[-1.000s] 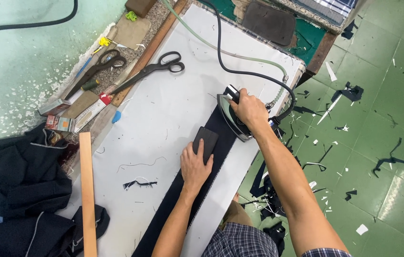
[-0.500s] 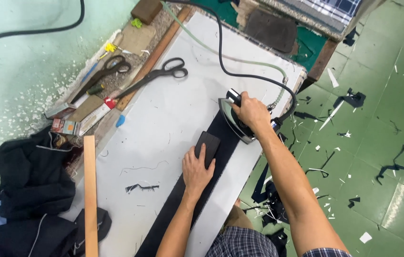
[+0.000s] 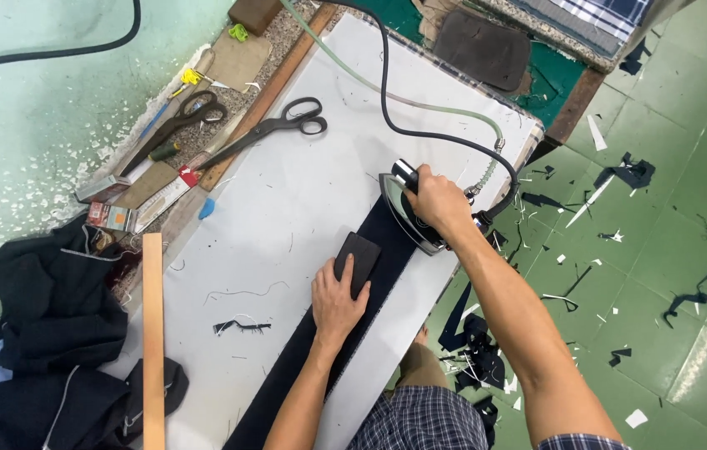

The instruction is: The person irons a long strip of black fabric on a white worktable using a steam iron and a small black pressing block. They repeatedly smooth, fold, and press the fabric, then trim the edges with scissors.

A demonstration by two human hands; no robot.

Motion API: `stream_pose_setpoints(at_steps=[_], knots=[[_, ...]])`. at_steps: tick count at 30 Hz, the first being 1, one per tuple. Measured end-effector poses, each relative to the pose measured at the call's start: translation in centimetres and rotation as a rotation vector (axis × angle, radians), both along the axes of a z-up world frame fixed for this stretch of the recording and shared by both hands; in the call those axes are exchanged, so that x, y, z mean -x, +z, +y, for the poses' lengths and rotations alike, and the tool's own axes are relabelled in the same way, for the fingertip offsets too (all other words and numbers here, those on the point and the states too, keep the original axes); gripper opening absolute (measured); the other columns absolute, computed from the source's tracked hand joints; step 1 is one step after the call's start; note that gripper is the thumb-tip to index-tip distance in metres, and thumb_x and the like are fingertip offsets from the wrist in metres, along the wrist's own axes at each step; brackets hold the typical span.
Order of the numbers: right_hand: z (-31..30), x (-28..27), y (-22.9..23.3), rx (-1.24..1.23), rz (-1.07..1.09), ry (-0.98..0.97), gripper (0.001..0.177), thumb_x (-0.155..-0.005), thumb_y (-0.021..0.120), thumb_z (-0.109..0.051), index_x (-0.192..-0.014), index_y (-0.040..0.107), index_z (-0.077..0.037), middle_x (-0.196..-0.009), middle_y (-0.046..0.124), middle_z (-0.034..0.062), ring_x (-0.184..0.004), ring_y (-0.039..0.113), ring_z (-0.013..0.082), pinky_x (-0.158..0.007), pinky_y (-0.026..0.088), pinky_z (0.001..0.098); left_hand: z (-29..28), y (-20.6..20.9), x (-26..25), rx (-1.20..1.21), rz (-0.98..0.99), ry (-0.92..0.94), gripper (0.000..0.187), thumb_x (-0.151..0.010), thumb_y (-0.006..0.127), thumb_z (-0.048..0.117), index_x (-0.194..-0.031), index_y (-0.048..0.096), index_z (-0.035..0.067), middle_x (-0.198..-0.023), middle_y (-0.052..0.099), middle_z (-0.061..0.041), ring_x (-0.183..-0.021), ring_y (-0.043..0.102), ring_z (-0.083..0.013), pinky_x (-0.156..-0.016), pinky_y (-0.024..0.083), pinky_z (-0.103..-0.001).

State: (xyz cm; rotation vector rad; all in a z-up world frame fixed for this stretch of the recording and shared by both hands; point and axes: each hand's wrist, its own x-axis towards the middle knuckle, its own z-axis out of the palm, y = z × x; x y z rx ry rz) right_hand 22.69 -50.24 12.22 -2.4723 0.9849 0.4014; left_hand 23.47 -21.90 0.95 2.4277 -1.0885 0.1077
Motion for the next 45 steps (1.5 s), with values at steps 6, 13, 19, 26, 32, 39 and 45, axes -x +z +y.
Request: stream_pose_setpoints(at_steps=[6,13,19,26,32,39,45], knots=[[-2.4,-1.0,-0.1,0.055,0.004,0.133,0.042,-0.096,0.064,-0.035,-0.123,0.053,-0.005,-0.095,0.073,0.0251,-0.093,0.075,0.043,-0.08,0.062,0.0538,0.2,-0.3,0.0,-0.012,-0.004,0.01,0.063,-0.089,0.07,0.049,-0.141,0.061,0.015,-0.124,0.058,-0.02,-0.107,0.058,-0.0342,-0.08,0.049,-0.042],[-6.3,-2.8,0.8,0.029,0.015,0.315,0.039,-0.096,0.064,-0.03,-0.121,0.053,-0.003,-0.099,0.073,0.0285,-0.096,0.074,0.0454,-0.082,0.061,0.0561,2.5,-1.7,-5.7,-0.048,-0.01,0.116,0.068,-0.08,0.08,0.033,-0.142,0.06,0.012,-0.119,0.059,-0.03,-0.106,0.061,-0.048,-0.086,0.05,-0.055],[-7.5,-2.8,1.9,-0.019,-0.016,0.401,0.039,-0.097,0.061,-0.032,-0.121,0.052,-0.003,-0.099,0.072,0.0292,-0.096,0.074,0.0458,-0.084,0.06,0.0572,3.5,3.4,-3.6,-0.217,-0.19,0.537,0.052,-0.092,0.073,0.028,-0.139,0.065,0.01,-0.149,0.05,-0.029,-0.138,0.048,-0.0453,-0.108,0.041,-0.056],[-8.3,-3.2,0.4,-0.107,-0.022,0.384,0.038,-0.106,0.055,-0.037,-0.114,0.047,-0.001,-0.093,0.069,0.0223,-0.08,0.066,0.0436,-0.068,0.053,0.0553,11.3,-0.9,8.6,-0.296,-0.049,0.94,0.075,-0.1,0.047,0.047,-0.157,0.043,-0.002,-0.164,0.035,-0.03,-0.153,0.029,-0.0447,-0.118,0.024,-0.062],[-8.5,-3.2,0.4,-0.135,-0.023,0.381,0.036,-0.106,0.054,-0.038,-0.111,0.046,-0.004,-0.086,0.066,0.0195,-0.074,0.063,0.0392,-0.06,0.05,0.0528,24.1,-2.4,16.7,-0.478,-0.36,1.162,0.068,-0.108,0.059,0.036,-0.153,0.059,-0.015,-0.152,0.05,-0.046,-0.138,0.046,-0.0615,-0.097,0.038,-0.079],[-8.1,-3.1,1.0,0.026,0.212,0.829,0.031,-0.101,0.054,-0.031,-0.128,0.053,-0.014,-0.09,0.068,0.015,-0.076,0.069,0.031,-0.066,0.064,0.046,26.4,-4.5,18.5,-0.309,-0.094,1.397,0.072,-0.109,0.046,0.045,-0.155,0.051,-0.011,-0.157,0.044,-0.037,-0.145,0.035,-0.0536,-0.109,0.024,-0.071],[-3.8,-1.1,0.0,0.201,0.278,1.231,0.043,-0.089,0.064,-0.035,-0.131,0.062,-0.026,-0.103,0.078,0.0157,-0.101,0.076,0.0338,-0.094,0.06,0.0441,26.0,-4.1,18.4,-0.286,-0.036,1.481,0.071,-0.11,0.049,0.051,-0.156,0.051,-0.003,-0.162,0.041,-0.029,-0.151,0.032,-0.0413,-0.119,0.021,-0.059]])
